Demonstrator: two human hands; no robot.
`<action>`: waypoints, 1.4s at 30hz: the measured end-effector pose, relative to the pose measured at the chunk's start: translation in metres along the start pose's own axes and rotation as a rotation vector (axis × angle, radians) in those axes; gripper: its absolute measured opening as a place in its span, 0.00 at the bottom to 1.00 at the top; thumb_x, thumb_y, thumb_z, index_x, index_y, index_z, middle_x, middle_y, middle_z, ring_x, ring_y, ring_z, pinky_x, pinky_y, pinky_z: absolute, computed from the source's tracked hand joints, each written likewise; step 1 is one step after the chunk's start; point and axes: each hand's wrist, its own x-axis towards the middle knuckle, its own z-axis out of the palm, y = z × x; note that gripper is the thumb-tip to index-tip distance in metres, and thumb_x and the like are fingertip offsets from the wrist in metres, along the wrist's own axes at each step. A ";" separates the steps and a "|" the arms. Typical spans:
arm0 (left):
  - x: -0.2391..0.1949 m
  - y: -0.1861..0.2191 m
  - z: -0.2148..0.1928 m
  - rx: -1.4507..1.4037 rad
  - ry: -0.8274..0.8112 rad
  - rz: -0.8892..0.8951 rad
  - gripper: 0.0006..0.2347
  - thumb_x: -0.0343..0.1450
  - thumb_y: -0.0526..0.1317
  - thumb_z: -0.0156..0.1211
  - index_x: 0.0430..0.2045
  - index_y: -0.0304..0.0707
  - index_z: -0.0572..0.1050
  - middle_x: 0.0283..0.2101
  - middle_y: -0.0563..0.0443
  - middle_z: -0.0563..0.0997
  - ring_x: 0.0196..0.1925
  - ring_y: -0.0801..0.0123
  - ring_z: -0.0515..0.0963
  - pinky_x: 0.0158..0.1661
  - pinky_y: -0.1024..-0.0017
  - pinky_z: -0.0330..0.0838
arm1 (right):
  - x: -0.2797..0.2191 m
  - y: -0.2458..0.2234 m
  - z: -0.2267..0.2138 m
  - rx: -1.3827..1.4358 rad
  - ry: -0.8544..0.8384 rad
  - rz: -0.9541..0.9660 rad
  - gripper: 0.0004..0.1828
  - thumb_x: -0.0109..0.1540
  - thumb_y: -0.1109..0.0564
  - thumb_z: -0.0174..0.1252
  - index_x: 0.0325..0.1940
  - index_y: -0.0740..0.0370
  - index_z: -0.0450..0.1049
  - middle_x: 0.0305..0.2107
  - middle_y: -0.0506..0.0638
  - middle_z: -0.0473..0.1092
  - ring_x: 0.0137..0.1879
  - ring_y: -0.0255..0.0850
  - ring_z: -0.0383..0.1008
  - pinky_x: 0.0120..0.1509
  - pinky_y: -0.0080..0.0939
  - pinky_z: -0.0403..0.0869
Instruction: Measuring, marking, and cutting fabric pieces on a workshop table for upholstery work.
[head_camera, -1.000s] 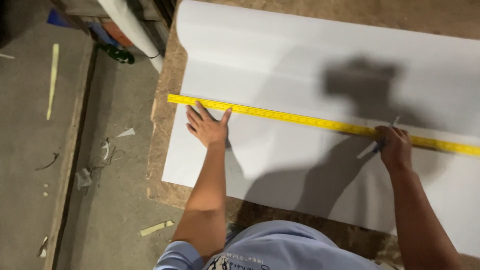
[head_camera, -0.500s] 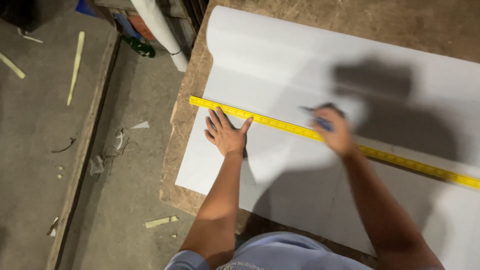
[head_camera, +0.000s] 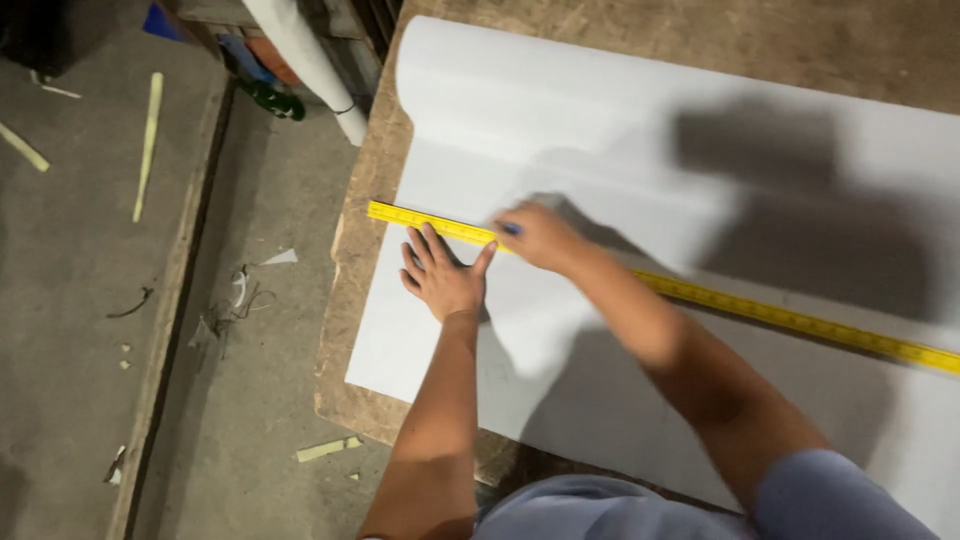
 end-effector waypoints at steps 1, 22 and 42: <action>0.001 0.000 0.000 -0.005 -0.003 0.006 0.52 0.58 0.78 0.55 0.74 0.49 0.53 0.78 0.47 0.53 0.77 0.47 0.51 0.69 0.44 0.43 | -0.031 0.004 -0.029 -0.006 0.004 0.004 0.12 0.64 0.51 0.62 0.46 0.59 0.83 0.35 0.61 0.79 0.47 0.58 0.79 0.57 0.53 0.75; -0.051 -0.023 0.005 0.020 -0.005 0.243 0.35 0.74 0.71 0.45 0.68 0.46 0.65 0.79 0.45 0.47 0.79 0.41 0.37 0.71 0.36 0.39 | -0.404 0.072 -0.140 -0.585 0.181 0.212 0.26 0.51 0.57 0.73 0.52 0.59 0.74 0.46 0.57 0.73 0.56 0.59 0.74 0.62 0.56 0.73; -0.442 0.126 -0.018 0.244 -0.606 0.778 0.33 0.76 0.63 0.17 0.75 0.49 0.38 0.78 0.40 0.32 0.79 0.52 0.28 0.73 0.52 0.26 | -0.901 0.177 -0.400 -0.710 0.114 0.459 0.11 0.76 0.57 0.54 0.56 0.66 0.79 0.49 0.62 0.76 0.56 0.59 0.77 0.65 0.55 0.72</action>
